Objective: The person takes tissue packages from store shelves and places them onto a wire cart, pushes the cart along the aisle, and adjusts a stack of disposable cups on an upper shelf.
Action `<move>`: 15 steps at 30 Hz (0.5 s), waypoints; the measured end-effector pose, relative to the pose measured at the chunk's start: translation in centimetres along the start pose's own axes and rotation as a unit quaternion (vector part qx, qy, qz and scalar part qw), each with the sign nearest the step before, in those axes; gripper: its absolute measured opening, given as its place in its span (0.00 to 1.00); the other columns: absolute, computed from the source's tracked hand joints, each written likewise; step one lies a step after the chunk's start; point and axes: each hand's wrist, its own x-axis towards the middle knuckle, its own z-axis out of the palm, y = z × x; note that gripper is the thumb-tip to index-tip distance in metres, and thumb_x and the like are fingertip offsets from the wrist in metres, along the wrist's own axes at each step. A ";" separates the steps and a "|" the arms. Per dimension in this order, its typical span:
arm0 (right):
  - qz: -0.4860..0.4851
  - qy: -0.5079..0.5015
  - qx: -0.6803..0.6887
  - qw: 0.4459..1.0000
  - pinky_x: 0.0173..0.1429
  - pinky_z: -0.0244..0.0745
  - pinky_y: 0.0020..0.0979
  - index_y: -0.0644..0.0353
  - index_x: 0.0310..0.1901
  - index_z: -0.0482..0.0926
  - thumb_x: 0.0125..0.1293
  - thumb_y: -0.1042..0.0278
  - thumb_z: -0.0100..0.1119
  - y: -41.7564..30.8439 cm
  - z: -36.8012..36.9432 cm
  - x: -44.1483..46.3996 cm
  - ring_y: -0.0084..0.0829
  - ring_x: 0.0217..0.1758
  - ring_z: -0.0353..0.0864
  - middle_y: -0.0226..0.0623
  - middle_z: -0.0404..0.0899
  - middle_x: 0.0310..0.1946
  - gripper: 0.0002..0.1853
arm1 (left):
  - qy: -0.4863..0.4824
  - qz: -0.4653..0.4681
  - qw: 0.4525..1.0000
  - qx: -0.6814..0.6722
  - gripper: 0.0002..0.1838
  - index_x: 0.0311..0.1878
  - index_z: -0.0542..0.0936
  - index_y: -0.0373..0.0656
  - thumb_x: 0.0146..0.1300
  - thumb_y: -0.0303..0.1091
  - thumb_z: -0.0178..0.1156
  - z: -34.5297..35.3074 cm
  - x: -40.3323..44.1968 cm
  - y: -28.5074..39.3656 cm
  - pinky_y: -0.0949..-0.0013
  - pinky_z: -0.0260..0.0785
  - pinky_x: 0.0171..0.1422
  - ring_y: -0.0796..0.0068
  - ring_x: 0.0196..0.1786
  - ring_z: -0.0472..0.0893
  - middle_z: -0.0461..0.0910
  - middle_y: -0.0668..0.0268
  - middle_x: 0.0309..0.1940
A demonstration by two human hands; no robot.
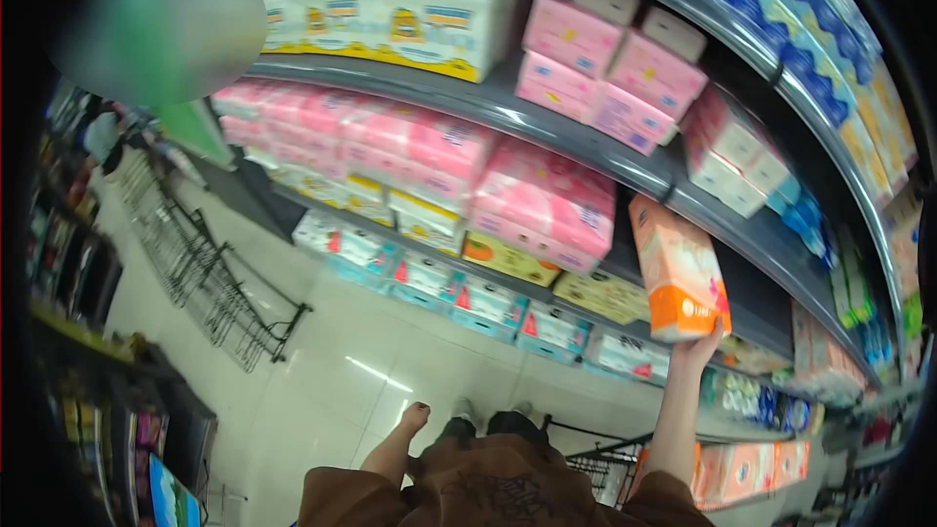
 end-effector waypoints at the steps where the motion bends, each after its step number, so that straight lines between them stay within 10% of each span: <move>1: 0.069 0.001 0.039 0.997 0.73 0.61 0.44 0.60 0.68 0.64 0.73 0.48 0.48 2.4 0.2 3.1 0.39 0.71 0.66 0.40 0.68 0.67 0.30 | 0.031 -0.013 0.999 -0.025 0.20 0.51 0.80 0.38 0.63 0.43 0.57 -0.7 -1.3 -0.5 0.63 0.75 0.39 0.65 0.37 0.84 0.84 0.58 0.36; 4: 0.332 0.036 0.011 0.943 0.75 0.56 0.45 0.61 0.71 0.61 0.72 0.49 0.52 7.4 2.8 7.3 0.49 0.73 0.61 0.40 0.55 0.75 0.33 | 0.095 -0.071 0.989 -0.090 0.20 0.49 0.81 0.37 0.62 0.43 0.56 -2.8 -6.3 -2.5 0.61 0.76 0.43 0.64 0.34 0.84 0.84 0.56 0.31; 8: 0.245 -0.195 -0.086 0.946 0.66 0.69 0.40 0.60 0.68 0.66 0.73 0.59 0.51 10.2 4.3 2.6 0.40 0.63 0.73 0.41 0.69 0.67 0.26 | 0.111 -0.159 0.960 -0.203 0.18 0.49 0.80 0.36 0.62 0.38 0.54 -3.8 -12.9 -7.4 0.64 0.75 0.33 0.65 0.31 0.81 0.81 0.55 0.32; 15: 0.471 -0.172 -0.199 0.842 0.59 0.77 0.37 0.60 0.62 0.71 0.73 0.62 0.52 11.2 -7.1 -11.3 0.41 0.55 0.82 0.43 0.79 0.57 0.20 | -0.073 -0.180 0.966 0.172 0.18 0.52 0.78 0.36 0.64 0.39 0.54 -3.7 -18.3 -10.6 0.59 0.76 0.40 0.59 0.39 0.83 0.82 0.53 0.40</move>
